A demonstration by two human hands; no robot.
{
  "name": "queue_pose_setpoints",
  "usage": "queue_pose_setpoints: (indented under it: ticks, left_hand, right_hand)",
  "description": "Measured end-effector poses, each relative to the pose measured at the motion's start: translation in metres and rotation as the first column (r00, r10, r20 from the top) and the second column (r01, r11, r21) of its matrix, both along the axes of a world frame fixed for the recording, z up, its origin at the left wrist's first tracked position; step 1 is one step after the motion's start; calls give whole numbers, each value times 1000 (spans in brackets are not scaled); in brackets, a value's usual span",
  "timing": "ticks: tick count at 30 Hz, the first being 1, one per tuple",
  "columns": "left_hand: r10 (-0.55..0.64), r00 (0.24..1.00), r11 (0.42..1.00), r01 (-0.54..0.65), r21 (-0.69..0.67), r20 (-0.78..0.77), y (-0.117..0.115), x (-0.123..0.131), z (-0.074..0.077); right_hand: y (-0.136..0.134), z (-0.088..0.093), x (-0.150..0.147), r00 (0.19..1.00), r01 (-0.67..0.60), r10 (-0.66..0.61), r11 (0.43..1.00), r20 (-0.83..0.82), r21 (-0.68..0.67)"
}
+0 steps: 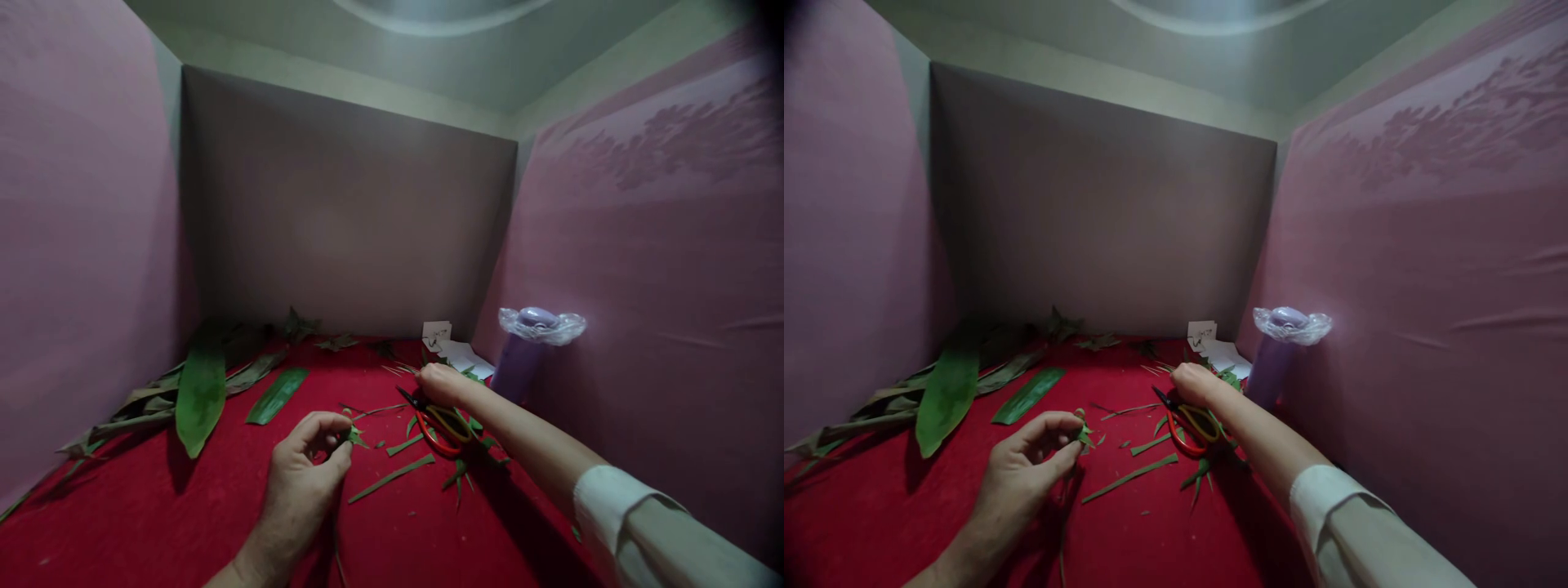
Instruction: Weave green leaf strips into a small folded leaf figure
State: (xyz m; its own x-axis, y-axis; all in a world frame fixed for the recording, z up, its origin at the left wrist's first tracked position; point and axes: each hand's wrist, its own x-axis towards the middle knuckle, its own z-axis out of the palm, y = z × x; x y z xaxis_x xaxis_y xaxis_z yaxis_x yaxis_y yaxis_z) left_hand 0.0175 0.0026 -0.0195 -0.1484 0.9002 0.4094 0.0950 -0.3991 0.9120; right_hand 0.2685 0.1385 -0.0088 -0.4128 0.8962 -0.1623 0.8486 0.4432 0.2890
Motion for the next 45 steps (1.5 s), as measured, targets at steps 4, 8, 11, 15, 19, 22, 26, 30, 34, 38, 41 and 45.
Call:
queue_pose_setpoints:
  ticks: [4, 8, 11, 15, 19, 22, 26, 30, 34, 38, 41, 45]
  left_hand:
    - [-13, 1000, 1000, 13, -8, -8, -1, 1, 2]
    - [-12, 1000, 1000, 12, -10, 3, -1, 1, 1]
    - [-17, 1000, 1000, 17, -8, 0, 0, 0, -2]
    - [-16, 1000, 1000, 16, 0, -4, 0, 0, -1]
    - [-19, 1000, 1000, 19, -12, 2, -2, 2, 2]
    - [-23, 999, 999, 24, -30, 33, -2, 2, 2]
    - [-33, 995, 998, 38, -46, 96, 0, 0, 2]
    - [-77, 986, 997, 78, -4, 146, -2, 0, 5]
    - [-147, 981, 988, 138, 74, 129, -5, 0, 7]
    - [-242, 964, 965, 228, 129, 108, -7, -1, 4]
    - [-272, 958, 956, 257, 141, 96, -9, -1, 5]
    - [-288, 952, 952, 274, 137, 100, -9, 1, 10]
  right_hand:
    - [2, 7, 8, 1000, 26, -26, 999, -10, -48]
    - [-1, 9, 7, 1000, -6, 5, 997, -8, -71]
    - [-3, 7, 3, 999, -48, 48, 996, 1, -72]
    - [-5, 3, 2, 997, -79, 79, 996, -4, -49]
    - [-3, 8, 6, 997, -47, 49, 998, -53, 53]
    - [-8, 21, 6, 990, 25, 3, 981, -144, 191]
    - [-43, 36, -16, 944, 97, 28, 929, -329, 358]
    - [-101, 33, -51, 851, 67, 182, 893, -493, 446]
    - [-142, 17, -68, 384, 50, 445, 864, -809, 500]
    - [-154, 5, -64, 169, 7, 509, 856, -844, 517]
    - [-157, 3, -58, 135, -15, 527, 848, -839, 530]
    - [-162, 8, -55, 50, -2, 483, 875, -874, 483]
